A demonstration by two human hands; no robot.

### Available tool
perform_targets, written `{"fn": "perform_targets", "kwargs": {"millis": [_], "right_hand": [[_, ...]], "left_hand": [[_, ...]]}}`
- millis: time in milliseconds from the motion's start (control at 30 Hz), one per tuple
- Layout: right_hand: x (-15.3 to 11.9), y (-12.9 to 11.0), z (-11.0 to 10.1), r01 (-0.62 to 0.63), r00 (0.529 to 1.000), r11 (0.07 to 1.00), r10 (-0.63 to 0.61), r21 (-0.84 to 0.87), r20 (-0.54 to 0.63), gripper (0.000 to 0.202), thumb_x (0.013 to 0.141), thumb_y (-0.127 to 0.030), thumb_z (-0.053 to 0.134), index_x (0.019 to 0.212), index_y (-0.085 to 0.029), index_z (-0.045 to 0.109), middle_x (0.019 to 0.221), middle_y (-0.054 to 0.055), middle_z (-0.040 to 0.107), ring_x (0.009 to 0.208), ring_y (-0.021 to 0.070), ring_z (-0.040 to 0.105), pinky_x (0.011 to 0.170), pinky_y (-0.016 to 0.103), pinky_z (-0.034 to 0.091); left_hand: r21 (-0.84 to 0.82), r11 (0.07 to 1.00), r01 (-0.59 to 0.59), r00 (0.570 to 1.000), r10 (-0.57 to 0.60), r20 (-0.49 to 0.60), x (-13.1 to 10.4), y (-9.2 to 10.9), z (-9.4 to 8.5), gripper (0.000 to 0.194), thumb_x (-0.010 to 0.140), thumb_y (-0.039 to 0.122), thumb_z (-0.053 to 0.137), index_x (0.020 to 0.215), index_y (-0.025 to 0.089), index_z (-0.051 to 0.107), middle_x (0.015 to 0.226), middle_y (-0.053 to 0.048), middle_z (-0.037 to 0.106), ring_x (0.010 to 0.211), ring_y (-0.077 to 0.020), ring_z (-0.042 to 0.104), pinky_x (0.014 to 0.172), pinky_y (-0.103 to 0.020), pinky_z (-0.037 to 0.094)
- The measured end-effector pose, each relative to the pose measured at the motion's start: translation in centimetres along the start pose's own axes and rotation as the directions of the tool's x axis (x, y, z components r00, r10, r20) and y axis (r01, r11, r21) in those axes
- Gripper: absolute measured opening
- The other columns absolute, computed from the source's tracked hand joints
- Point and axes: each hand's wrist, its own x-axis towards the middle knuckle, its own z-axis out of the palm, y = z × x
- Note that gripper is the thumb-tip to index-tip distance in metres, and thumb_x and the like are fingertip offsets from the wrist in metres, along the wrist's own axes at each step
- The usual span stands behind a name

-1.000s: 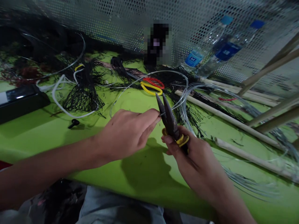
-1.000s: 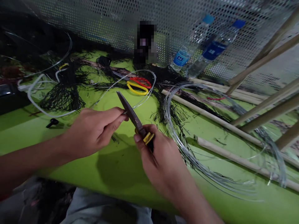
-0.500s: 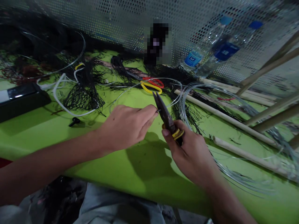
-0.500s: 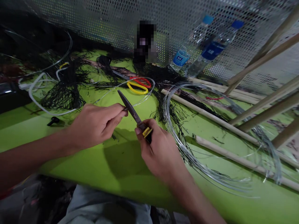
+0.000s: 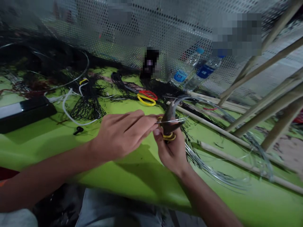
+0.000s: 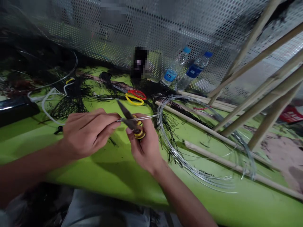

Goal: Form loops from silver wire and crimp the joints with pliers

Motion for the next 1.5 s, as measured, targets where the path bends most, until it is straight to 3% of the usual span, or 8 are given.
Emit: {"fn": "perform_targets", "kwargs": {"millis": [167,300,500,600,733,933,1300,1500], "right_hand": [[0.7,0.1,1.2,0.163,0.986,0.987,-0.163,-0.005,-0.040,0.038,0.099,-0.022,0.057,0.135,-0.027,0.049,0.125,0.010,0.061,0.114,0.0254,0.062,0.099,0.044,0.053],[0.5,0.8,1.5,0.246,0.965,0.969,-0.246,-0.017,-0.091,0.041,0.099,-0.023,0.054,0.139,-0.028,0.045,0.129,0.011,0.057,0.118,0.0268,0.060,0.101,0.050,0.055],[0.2,1.4,1.7,0.340,0.923,0.940,-0.332,0.005,-0.195,0.044,0.099,-0.028,0.054,0.141,-0.034,0.044,0.132,0.010,0.052,0.129,0.0298,0.052,0.107,0.059,0.053],[0.2,1.4,1.8,0.354,0.901,0.934,-0.352,-0.039,-0.254,0.045,0.097,-0.023,0.058,0.139,-0.036,0.047,0.129,0.009,0.054,0.124,0.0287,0.055,0.103,0.057,0.056],[0.1,1.4,1.8,0.350,0.882,0.931,-0.365,-0.107,-0.297,0.048,0.095,-0.016,0.061,0.137,-0.035,0.048,0.127,0.007,0.054,0.119,0.0260,0.058,0.096,0.051,0.058],[0.5,1.4,1.6,0.379,0.839,0.901,-0.430,-0.211,-0.334,0.037,0.094,-0.016,0.062,0.126,-0.030,0.052,0.115,0.006,0.057,0.112,0.0247,0.059,0.093,0.046,0.054],[0.4,1.6,1.2,0.360,0.877,0.896,-0.420,-0.259,-0.234,0.031,0.093,-0.018,0.057,0.120,-0.031,0.048,0.103,0.003,0.059,0.097,0.0231,0.060,0.084,0.042,0.051],[1.0,-0.4,0.2,0.203,0.962,0.923,-0.250,-0.327,-0.107,0.021,0.097,-0.017,0.053,0.117,-0.025,0.053,0.106,0.009,0.066,0.091,0.0231,0.064,0.076,0.037,0.051]], "left_hand": [[0.036,0.995,-0.089,0.992,0.091,-0.082,0.1,-0.1,-0.4,0.008,0.102,0.021,0.059,0.102,0.017,0.067,0.082,-0.001,0.075,0.069,-0.0106,0.070,0.067,-0.023,0.051],[-0.048,0.989,-0.141,0.988,0.137,-0.072,0.0,0.3,-0.5,0.012,0.102,0.017,0.057,0.107,0.011,0.065,0.080,-0.003,0.073,0.067,-0.0117,0.068,0.064,-0.024,0.052],[-0.103,0.973,-0.208,0.966,0.187,-0.179,0.2,1.2,-0.9,0.021,0.107,0.018,0.046,0.101,0.010,0.065,0.080,-0.004,0.075,0.071,-0.0121,0.071,0.067,-0.025,0.057],[-0.080,0.973,-0.218,0.964,0.202,-0.175,0.3,1.5,-1.1,0.028,0.109,0.017,0.040,0.097,0.011,0.065,0.075,-0.003,0.074,0.068,-0.0115,0.070,0.065,-0.025,0.058],[-0.074,0.967,-0.244,0.957,0.228,-0.179,-0.1,1.6,-0.9,0.022,0.106,0.013,0.043,0.102,0.010,0.064,0.077,-0.003,0.076,0.070,-0.0121,0.071,0.063,-0.026,0.057],[-0.069,0.957,-0.281,0.949,0.267,-0.168,-0.4,1.4,-1.0,0.019,0.105,0.015,0.046,0.105,0.009,0.065,0.077,-0.003,0.075,0.070,-0.0124,0.072,0.062,-0.026,0.057],[-0.024,0.947,-0.321,0.940,0.315,-0.133,-0.2,0.9,-1.3,0.027,0.108,0.016,0.039,0.102,0.009,0.064,0.076,-0.003,0.075,0.071,-0.0119,0.070,0.065,-0.024,0.054],[-0.009,0.990,-0.138,0.984,0.136,-0.112,-0.1,-0.2,0.0,0.015,0.104,0.016,0.052,0.104,0.011,0.065,0.081,-0.003,0.075,0.069,-0.0120,0.071,0.060,-0.025,0.049]]}}
